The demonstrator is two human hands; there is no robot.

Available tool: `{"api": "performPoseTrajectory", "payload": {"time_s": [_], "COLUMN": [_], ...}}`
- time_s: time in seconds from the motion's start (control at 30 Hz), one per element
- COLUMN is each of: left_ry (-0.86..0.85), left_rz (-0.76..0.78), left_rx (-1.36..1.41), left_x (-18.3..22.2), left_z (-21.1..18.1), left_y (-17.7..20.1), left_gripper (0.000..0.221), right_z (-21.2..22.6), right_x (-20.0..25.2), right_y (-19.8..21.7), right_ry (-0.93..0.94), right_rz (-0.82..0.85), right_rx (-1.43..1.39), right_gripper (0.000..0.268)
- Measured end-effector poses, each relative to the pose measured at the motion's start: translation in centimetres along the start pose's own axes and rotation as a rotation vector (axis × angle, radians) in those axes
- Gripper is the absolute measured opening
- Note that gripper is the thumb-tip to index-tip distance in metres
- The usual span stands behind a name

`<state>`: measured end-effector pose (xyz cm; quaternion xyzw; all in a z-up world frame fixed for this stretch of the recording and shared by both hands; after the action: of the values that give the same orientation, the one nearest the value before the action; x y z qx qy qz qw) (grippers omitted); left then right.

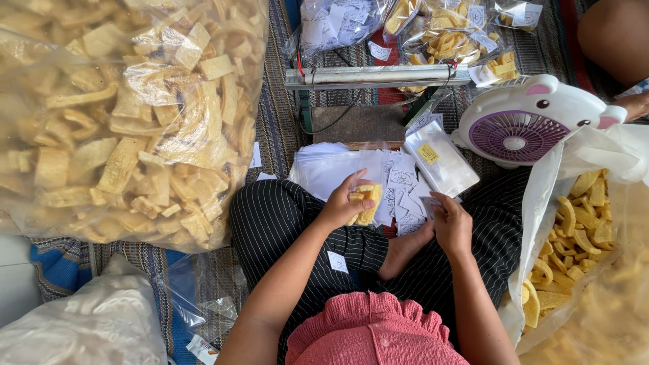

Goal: The person fills plastic bags with yellow chips by hand, inserts small paper labels into the bags, and uses a manual heat sealer to seal the bags shut.

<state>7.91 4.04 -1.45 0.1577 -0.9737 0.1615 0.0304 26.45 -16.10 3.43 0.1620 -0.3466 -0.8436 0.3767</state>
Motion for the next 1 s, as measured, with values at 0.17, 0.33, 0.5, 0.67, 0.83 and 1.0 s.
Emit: {"api": "performPoseTrajectory", "payload": {"time_s": [0.17, 0.33, 0.5, 0.67, 0.83, 1.0], "left_ry": [0.083, 0.210, 0.200, 0.190, 0.247, 0.286], "left_rz": [0.143, 0.357, 0.542, 0.545, 0.524, 0.520], "left_rx": [-0.063, -0.142, -0.154, -0.087, -0.171, -0.480], "left_x": [0.7, 0.9, 1.3, 0.9, 1.1, 1.5], "left_z": [0.6, 0.7, 2.5, 3.2, 3.2, 2.4], "left_y": [-1.7, -4.2, -5.9, -5.4, -5.1, -5.1], "left_gripper": [0.094, 0.091, 0.095, 0.093, 0.092, 0.091], "right_z": [0.1, 5.1, 8.2, 4.8, 3.4, 4.1], "right_x": [0.2, 0.3, 0.7, 0.4, 0.5, 0.6], "right_y": [0.4, 4.1, 5.1, 0.9, 0.5, 0.7], "right_ry": [0.009, 0.079, 0.259, 0.155, 0.011, -0.127], "right_rz": [-0.060, -0.163, -0.167, 0.115, 0.191, 0.384], "right_rx": [-0.027, -0.184, -0.290, -0.178, -0.151, 0.011], "right_gripper": [0.010, 0.003, 0.004, 0.012, 0.017, 0.015]}}
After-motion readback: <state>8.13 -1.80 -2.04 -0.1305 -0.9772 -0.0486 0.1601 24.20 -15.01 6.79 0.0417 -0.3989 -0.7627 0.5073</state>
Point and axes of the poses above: each hand's wrist, its own x-axis away from the middle knuckle, its own y-axis out of the back of the hand, z = x × y, the point moved 9 cm from there along -x, towards the middle knuckle, and after that the axes turned 10 degrees about z, right-handed, at the moved point
